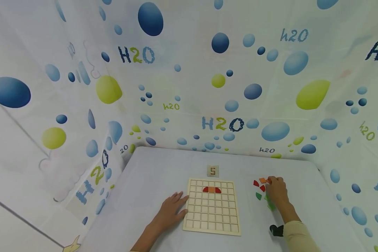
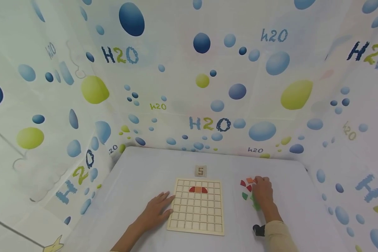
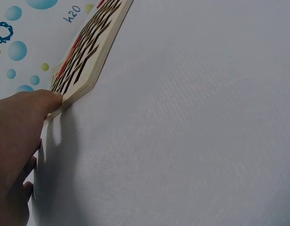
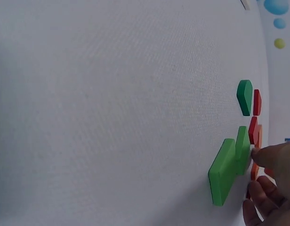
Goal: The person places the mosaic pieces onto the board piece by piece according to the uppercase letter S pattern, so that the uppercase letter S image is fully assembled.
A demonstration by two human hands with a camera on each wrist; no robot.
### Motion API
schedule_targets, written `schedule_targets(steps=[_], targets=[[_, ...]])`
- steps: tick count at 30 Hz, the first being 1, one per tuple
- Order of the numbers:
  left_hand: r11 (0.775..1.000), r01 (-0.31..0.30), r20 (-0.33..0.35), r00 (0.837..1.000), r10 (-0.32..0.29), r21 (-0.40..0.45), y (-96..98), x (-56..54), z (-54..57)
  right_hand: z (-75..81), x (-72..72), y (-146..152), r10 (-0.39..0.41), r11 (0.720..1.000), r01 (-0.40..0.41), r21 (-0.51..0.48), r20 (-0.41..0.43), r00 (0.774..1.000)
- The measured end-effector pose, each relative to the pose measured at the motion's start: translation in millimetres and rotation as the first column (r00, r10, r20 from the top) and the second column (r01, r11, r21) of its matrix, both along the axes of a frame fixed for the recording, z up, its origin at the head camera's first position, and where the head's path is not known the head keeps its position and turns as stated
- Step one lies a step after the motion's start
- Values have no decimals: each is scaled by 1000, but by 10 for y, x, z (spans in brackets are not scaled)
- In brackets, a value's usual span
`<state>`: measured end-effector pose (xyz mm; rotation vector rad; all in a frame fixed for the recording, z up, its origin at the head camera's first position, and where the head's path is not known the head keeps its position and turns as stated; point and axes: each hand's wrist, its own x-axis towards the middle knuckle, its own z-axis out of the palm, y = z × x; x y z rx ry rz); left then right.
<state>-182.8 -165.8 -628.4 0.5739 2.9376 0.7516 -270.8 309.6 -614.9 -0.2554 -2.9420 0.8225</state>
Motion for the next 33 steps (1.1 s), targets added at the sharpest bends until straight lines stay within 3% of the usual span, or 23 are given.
schedule_targets(steps=[10, 21, 33], targets=[[1000, -1, -15, 1000, 1, -7, -9, -28, -63, -52, 15, 13, -1, 1000, 1, -11, -81, 997], [1000, 1, -11, 1000, -1, -4, -10, -34, -100, -62, 11, 13, 8, 997, -13, -71, -67, 998], [1000, 0, -13, 1000, 0, -1, -10, -22, -80, -17, -4, 1, 43, 999, -43, 8, -42, 998]])
